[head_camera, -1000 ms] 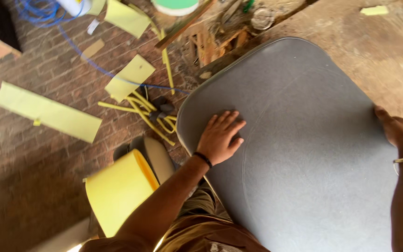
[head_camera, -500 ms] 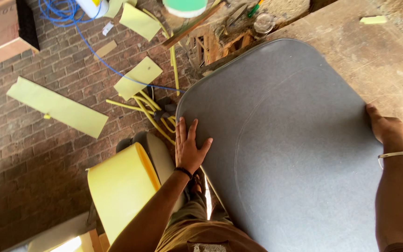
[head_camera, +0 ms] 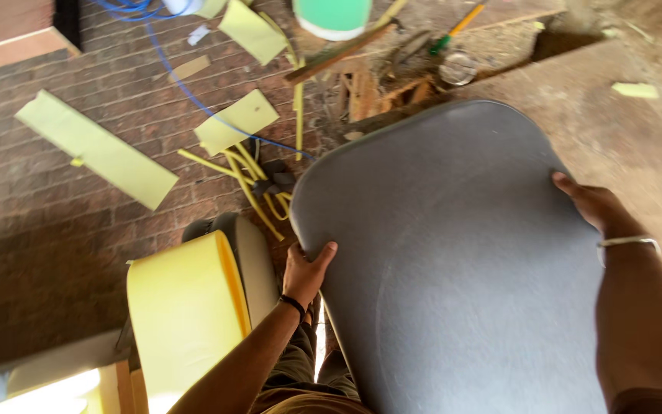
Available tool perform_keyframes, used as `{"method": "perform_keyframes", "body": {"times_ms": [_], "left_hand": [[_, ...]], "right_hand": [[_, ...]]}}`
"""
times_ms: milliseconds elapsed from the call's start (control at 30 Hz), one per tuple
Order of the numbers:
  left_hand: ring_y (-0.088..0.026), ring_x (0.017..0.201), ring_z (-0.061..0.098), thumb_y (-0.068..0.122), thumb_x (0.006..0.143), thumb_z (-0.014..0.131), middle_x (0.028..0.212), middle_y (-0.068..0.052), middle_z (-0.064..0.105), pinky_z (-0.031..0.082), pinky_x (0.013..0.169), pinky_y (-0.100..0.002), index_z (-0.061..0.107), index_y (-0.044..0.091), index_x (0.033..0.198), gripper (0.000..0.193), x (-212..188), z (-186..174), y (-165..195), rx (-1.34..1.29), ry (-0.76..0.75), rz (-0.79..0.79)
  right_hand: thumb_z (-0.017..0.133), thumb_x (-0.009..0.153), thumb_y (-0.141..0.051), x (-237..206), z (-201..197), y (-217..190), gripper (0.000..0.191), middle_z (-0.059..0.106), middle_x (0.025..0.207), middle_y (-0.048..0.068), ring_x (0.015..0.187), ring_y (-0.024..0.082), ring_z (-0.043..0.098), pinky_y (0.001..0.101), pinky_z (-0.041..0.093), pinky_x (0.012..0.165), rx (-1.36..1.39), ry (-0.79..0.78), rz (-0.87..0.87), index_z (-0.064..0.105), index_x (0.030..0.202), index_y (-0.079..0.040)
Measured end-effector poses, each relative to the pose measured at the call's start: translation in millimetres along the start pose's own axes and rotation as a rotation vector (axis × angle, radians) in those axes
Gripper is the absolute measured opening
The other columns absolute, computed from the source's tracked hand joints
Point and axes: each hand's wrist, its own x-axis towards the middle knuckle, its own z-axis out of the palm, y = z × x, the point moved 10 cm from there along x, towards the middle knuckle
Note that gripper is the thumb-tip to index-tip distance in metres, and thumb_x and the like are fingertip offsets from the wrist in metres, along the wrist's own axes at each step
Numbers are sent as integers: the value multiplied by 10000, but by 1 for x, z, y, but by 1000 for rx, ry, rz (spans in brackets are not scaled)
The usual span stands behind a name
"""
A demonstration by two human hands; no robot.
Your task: The person trims excess gray fabric from a seat cushion using shears and secures the fabric with a pneumatic staple gun. They repeatedly smooth, staple, and trim the fabric around the edges, then flip the cushion to inspect and finish the underside.
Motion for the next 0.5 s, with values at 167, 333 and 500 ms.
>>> {"method": "perform_keyframes", "body": {"times_ms": [167,333,500], "left_hand": [[-334,1287,591,712,713,690,1424,-222,528,533,1036,-449,309,4,1497,1123,9,-6,-20,-100,-56,-60],[-369,1500,296,899,746,416,1624,-217,267,296,1183,-565,108,113,1619,1214,-19,16,-61,-176,-214,-316],[-409,1463,443,927,687,363,1545,-206,415,378,1180,-564,256,181,1591,1178,-46,32,-72,-297,-412,-529]], "right_hand": [[520,863,-769,8,18,-7,1030,202,1700,219,1592,392,123,661,130,1233,22,-68,68,304,1618,-102],[448,822,-775,25,31,-10,1018,144,1736,147,1621,339,76,662,76,1249,-16,-113,8,264,1645,-204],[466,834,-765,46,39,-3,1015,196,1720,177,1616,336,106,610,77,1265,49,-98,-26,302,1634,-162]]}}
